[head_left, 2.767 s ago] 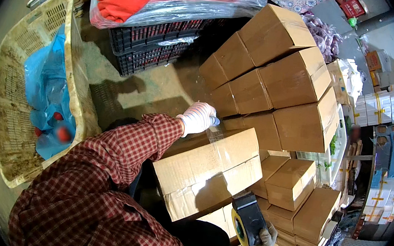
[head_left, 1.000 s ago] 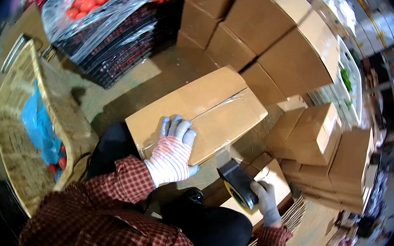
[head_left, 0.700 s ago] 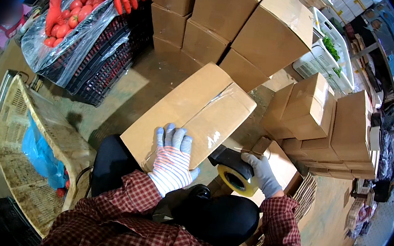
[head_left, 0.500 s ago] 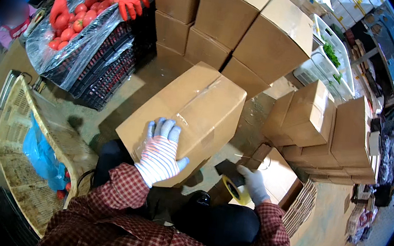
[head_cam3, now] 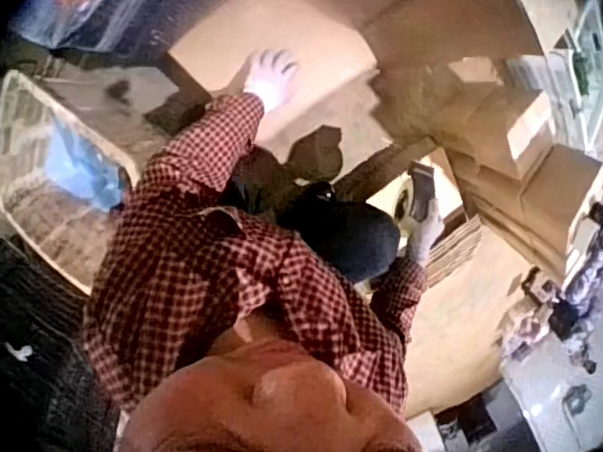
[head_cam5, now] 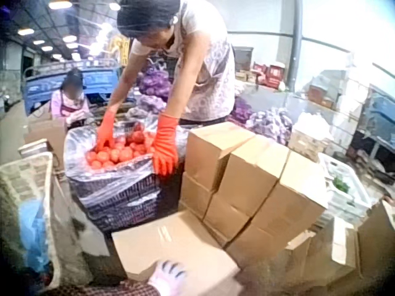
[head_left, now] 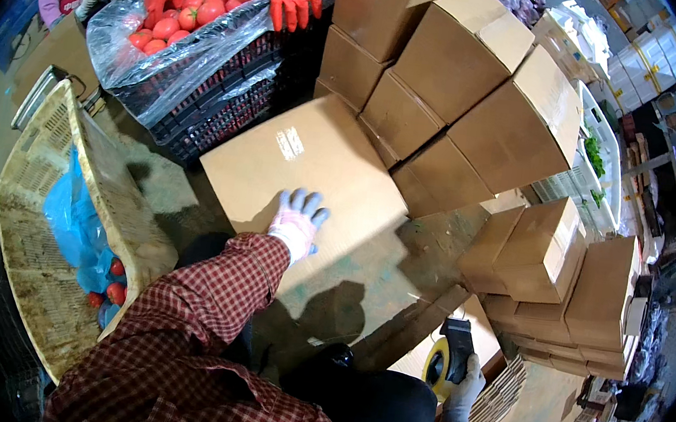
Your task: The person assembles cardboard boxes by folding the flaps and applying tape using a handheld dispenser.
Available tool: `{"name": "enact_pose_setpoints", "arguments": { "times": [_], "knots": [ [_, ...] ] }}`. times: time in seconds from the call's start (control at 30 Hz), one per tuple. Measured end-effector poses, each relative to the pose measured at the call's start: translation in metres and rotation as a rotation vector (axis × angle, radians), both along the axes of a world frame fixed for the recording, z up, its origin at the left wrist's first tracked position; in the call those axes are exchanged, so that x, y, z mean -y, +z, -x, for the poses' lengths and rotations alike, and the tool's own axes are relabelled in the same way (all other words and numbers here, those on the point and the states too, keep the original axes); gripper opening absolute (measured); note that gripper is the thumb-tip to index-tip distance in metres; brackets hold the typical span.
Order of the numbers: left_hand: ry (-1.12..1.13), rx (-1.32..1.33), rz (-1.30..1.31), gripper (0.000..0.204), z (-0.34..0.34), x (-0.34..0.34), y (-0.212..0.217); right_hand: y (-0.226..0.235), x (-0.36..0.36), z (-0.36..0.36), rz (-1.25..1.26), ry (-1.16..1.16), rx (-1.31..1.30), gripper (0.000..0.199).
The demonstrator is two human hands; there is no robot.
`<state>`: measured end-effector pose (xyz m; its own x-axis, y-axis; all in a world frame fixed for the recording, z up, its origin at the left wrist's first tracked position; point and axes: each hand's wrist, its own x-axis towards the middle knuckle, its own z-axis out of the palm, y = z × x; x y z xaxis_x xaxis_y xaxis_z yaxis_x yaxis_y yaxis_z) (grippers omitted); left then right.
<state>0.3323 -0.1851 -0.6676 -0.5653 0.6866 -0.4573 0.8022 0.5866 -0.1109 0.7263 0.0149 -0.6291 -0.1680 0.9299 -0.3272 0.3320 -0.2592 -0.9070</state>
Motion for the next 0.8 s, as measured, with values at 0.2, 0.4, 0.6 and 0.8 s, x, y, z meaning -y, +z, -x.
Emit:
{"name": "enact_pose_setpoints", "arguments": {
  "times": [0.2, 0.4, 0.6, 0.8],
  "knots": [
    [0.065, 0.017, -0.135, 0.072, -0.05, 0.006, -0.039, 0.001, 0.009, -0.024, -0.013, -0.2, -0.008, 0.038],
    [0.13, 0.038, -0.253, 0.056, -0.038, 0.0, -0.022, 0.002, 0.021, -0.023, 0.129, -0.158, -0.087, 0.036],
    [0.274, -0.011, -0.411, 0.045, 0.004, -0.018, 0.05, 0.056, 0.06, 0.049, -0.027, 0.185, -0.134, 0.039],
    [0.059, 0.026, -0.42, 0.026, 0.043, 0.023, 0.147, 0.06, 0.061, 0.11, -0.033, 0.333, -0.093, 0.039]
  ]
}}
